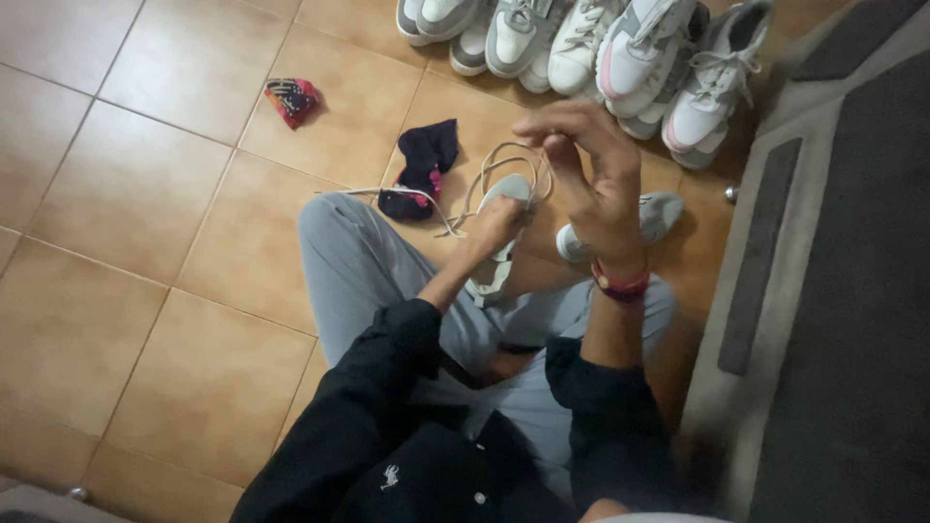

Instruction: The person sits on the floor and laces a white sneaker by threading the laces through the eyelets and tying them. A dark sock and a small colorful pouch are visible nearby.

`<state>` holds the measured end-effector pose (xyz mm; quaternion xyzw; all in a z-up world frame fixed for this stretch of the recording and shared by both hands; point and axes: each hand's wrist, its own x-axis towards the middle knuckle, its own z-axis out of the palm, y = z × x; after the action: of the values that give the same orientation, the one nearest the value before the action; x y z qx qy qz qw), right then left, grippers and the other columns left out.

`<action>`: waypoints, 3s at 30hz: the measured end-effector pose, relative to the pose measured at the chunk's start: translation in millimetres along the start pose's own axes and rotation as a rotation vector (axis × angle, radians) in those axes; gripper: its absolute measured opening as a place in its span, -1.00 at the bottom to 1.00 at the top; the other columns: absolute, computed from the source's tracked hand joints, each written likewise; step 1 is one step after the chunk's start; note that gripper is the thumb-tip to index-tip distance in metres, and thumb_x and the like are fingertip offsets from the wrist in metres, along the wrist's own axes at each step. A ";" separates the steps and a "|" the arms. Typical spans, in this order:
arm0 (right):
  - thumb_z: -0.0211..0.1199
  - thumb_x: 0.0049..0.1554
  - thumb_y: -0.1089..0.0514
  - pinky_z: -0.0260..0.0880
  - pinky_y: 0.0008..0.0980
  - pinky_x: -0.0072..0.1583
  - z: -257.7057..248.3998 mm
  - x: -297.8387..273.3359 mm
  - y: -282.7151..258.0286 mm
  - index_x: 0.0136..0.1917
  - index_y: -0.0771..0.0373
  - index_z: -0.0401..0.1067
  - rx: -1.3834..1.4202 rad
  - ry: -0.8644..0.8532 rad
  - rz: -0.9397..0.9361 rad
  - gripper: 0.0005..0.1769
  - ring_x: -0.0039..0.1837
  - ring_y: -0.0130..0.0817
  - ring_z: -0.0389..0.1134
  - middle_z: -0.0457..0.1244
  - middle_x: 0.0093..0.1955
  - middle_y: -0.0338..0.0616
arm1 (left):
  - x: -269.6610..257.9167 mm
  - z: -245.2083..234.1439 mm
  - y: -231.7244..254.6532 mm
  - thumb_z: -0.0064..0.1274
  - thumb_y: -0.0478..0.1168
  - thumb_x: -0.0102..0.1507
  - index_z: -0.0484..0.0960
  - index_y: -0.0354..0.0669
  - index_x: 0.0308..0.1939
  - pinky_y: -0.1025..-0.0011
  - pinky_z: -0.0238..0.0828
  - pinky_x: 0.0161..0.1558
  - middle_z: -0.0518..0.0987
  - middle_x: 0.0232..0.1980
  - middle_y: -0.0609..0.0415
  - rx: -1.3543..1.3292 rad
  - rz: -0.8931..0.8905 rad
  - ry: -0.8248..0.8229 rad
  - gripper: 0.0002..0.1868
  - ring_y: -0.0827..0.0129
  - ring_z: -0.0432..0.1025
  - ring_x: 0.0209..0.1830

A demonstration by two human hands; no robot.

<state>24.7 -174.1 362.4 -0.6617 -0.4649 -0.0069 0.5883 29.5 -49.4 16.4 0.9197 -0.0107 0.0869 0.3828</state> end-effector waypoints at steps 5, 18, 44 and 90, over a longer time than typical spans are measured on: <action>0.19 0.35 0.35 0.42 -0.46 0.18 6.9 10.5 7.3 0.21 0.22 0.56 -0.119 -0.023 -0.007 -0.78 0.12 -0.38 0.38 0.30 0.16 -0.09 | -7.8 -64.6 40.2 0.11 -0.21 0.20 0.74 -0.18 -0.26 0.06 0.42 -0.25 0.63 -0.36 -0.17 -0.067 0.037 0.110 -0.85 -0.06 0.55 -0.32; 0.22 0.38 0.26 0.37 -0.46 0.21 13.6 14.3 34.1 0.22 0.25 0.56 0.027 -0.060 0.000 -0.82 0.14 -0.45 0.35 0.33 0.14 -0.18 | -10.1 -178.2 131.9 0.22 -0.34 0.26 0.70 -0.31 -0.09 0.44 0.63 -0.16 0.72 -0.17 -0.01 -0.459 0.116 0.192 -0.84 0.35 0.67 -0.21; 0.11 0.44 -0.08 0.46 -0.30 0.35 15.4 -0.5 51.1 0.38 0.41 0.32 0.461 0.025 0.120 -0.49 0.26 -0.35 0.42 0.34 0.25 -0.03 | -15.7 -255.5 191.4 0.35 -0.25 0.26 0.70 -0.26 -0.14 0.51 0.65 -0.25 0.71 -0.18 0.04 -0.310 0.244 0.566 -0.80 0.41 0.69 -0.26; 0.43 0.09 0.19 0.41 -0.46 -0.06 126.8 -220.0 309.3 -0.15 0.36 0.60 -0.040 0.231 0.656 -0.83 -0.13 -0.51 0.42 0.44 -0.19 -0.18 | -75.6 -8.8 -43.7 0.18 -0.10 0.26 0.78 -0.26 -0.13 0.43 0.53 -0.24 0.75 -0.31 0.02 -0.482 -0.548 0.277 -0.71 0.46 0.61 -0.35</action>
<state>24.4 -169.7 -37.7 -0.7820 -0.1574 0.0986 0.5949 -42.5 -15.9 -20.9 0.7516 0.2671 0.0994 0.5949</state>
